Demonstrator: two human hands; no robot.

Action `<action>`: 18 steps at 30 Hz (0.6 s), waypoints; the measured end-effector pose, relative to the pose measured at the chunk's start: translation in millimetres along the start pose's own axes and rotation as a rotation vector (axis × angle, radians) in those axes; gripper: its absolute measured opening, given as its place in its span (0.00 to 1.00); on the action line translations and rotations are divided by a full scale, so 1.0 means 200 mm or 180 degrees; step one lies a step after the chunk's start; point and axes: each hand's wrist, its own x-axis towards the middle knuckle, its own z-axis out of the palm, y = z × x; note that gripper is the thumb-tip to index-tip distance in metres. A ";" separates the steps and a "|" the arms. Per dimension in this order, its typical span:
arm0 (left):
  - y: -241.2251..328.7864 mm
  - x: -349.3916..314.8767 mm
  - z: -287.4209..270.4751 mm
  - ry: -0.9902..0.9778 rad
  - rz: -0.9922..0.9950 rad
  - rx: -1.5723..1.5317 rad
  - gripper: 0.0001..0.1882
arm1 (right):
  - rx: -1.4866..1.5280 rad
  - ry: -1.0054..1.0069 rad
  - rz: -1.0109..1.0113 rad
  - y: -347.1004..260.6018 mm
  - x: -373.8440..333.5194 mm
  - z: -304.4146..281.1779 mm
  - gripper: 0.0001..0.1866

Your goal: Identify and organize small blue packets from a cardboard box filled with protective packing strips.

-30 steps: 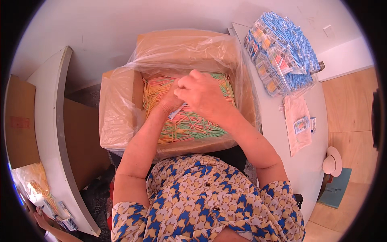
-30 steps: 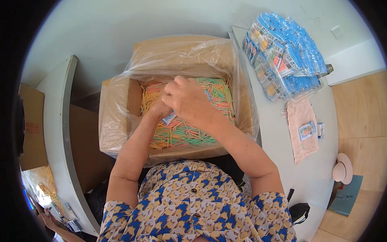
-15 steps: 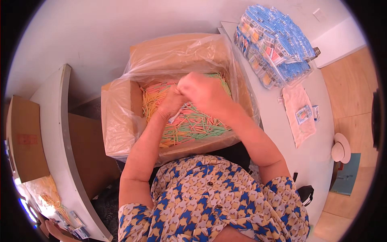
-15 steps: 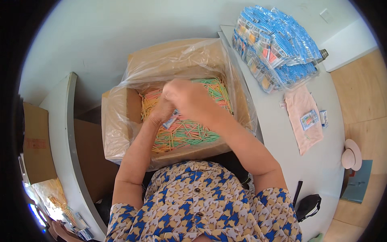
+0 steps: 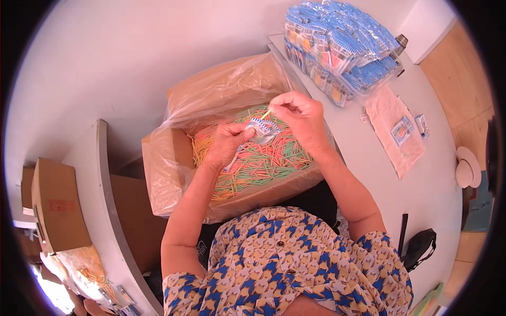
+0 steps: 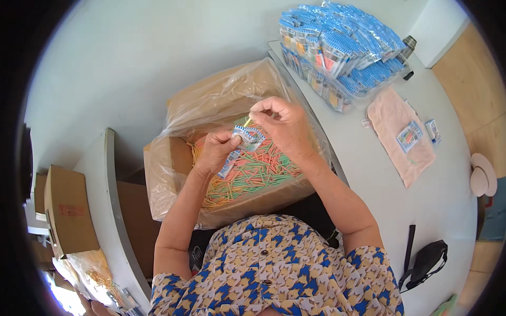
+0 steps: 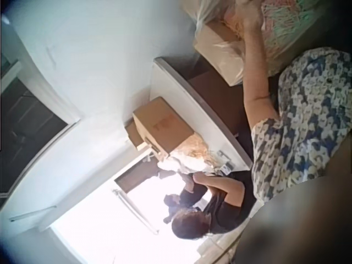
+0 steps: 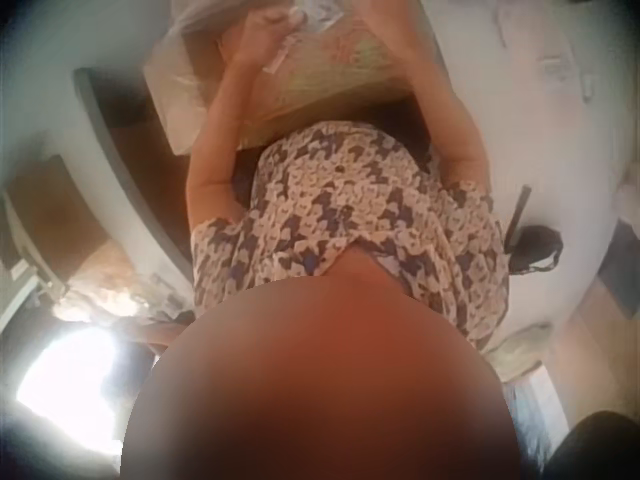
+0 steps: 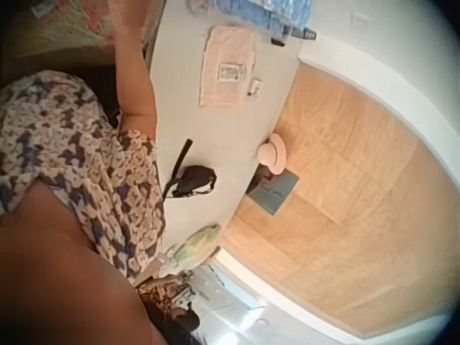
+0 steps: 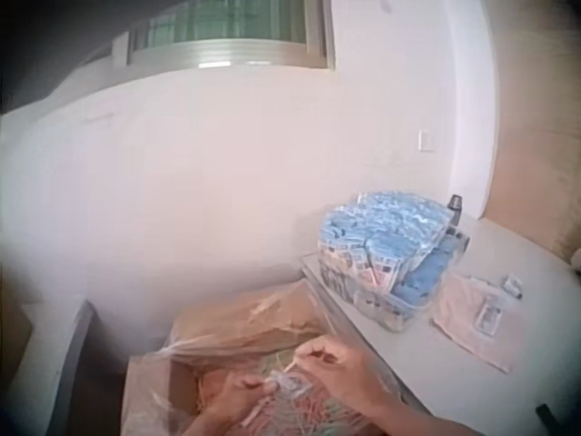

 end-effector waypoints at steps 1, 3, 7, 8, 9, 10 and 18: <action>0.02 0.01 0.02 -0.0023 -0.0011 0.0052 0.11 | 0.0307 0.0234 -0.0149 0.01 0.00 -0.03 0.04; 0.06 0.02 0.07 -0.0008 -0.0053 -0.0123 0.10 | 0.0645 0.0507 -0.0308 0.02 -0.02 -0.09 0.04; 0.05 0.04 0.14 -0.0045 -0.0233 -0.0032 0.09 | 0.0722 0.0358 -0.0187 0.02 -0.08 -0.20 0.03; 0.04 0.06 0.17 -0.0026 -0.0242 0.0016 0.09 | 0.0579 0.0286 -0.0070 0.04 -0.10 -0.21 0.03; 0.03 0.07 0.20 -0.0014 -0.0248 0.0059 0.08 | 0.0598 0.0341 -0.0052 0.05 -0.12 -0.24 0.03; 0.01 0.09 0.24 -0.0059 -0.0287 0.0079 0.08 | 0.0222 0.0291 -0.0158 0.05 -0.14 -0.27 0.03; -0.03 0.19 0.58 -0.0302 -0.0404 -0.0425 0.09 | -0.0157 0.0737 -0.0327 0.13 -0.31 -0.39 0.13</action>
